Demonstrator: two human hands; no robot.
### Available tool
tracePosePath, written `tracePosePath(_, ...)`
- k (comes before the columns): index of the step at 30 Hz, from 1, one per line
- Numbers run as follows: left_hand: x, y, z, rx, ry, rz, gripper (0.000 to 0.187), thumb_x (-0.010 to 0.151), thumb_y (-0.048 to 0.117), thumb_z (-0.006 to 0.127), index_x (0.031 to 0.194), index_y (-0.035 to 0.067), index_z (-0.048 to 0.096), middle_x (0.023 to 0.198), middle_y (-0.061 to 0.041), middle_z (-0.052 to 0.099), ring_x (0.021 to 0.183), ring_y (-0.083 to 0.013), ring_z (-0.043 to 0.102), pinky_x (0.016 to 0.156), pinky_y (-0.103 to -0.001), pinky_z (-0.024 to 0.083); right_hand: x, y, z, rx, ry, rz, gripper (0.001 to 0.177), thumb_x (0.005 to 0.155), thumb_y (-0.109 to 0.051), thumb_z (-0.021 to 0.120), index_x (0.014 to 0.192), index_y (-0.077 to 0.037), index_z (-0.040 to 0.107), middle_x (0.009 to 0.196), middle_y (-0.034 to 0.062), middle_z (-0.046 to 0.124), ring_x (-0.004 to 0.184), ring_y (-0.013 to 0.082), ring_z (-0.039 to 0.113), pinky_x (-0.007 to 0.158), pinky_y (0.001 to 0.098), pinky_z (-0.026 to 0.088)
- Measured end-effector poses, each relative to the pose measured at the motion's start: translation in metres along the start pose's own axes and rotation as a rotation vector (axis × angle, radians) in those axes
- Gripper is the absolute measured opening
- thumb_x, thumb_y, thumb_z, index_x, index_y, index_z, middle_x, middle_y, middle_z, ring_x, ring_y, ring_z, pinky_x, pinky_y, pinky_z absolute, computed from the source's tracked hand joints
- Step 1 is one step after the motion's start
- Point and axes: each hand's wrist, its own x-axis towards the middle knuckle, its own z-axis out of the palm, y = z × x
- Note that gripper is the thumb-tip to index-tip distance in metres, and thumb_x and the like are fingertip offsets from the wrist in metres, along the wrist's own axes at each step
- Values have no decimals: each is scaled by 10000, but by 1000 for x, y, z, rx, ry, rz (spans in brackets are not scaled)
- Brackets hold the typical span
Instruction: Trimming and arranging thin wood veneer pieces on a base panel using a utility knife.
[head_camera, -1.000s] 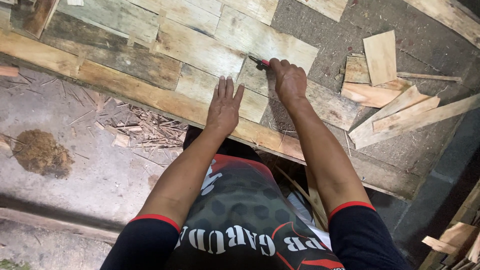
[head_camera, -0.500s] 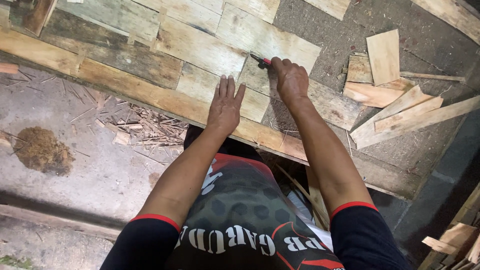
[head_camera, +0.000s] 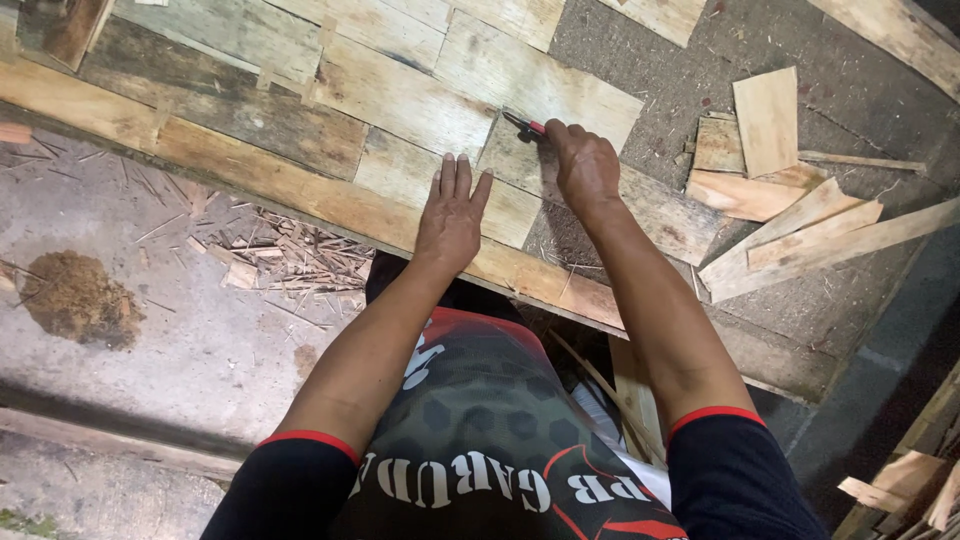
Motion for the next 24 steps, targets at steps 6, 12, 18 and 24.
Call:
tracePosePath(6,-1,1,-6,4,-21,4,752,907,64,489,1619,76,244,1644,-310,152,1537,-465,95,1243,-493,138,2,-1,-1,-35,-87,41,505,880,182,574,1277,-126,622,969,128,707,737,239,685,589,317,610)
tracePosePath(12,-1,-1,-6,-48,-14,8,742,909,65,497,1613,72,264,1652,-317,156,1544,-464,102,1251,-493,141,2,-2,-4,-8,-90,38,537,853,203,566,1275,-123,626,987,140,710,751,258,691,595,320,615)
tracePosePath(18,-1,-3,1,-33,41,28,724,915,79,497,1606,54,281,1638,-327,195,1534,-474,130,1243,-502,153,2,0,4,-46,-5,-24,437,884,152,591,1242,-96,637,926,142,715,715,244,695,553,329,585)
tracePosePath(24,-2,-2,2,-40,70,20,676,943,107,484,1594,64,306,1634,-308,239,1535,-470,176,1249,-504,182,3,-12,-12,-167,-55,-60,377,902,120,594,1235,-54,621,828,149,694,608,207,634,449,332,547)
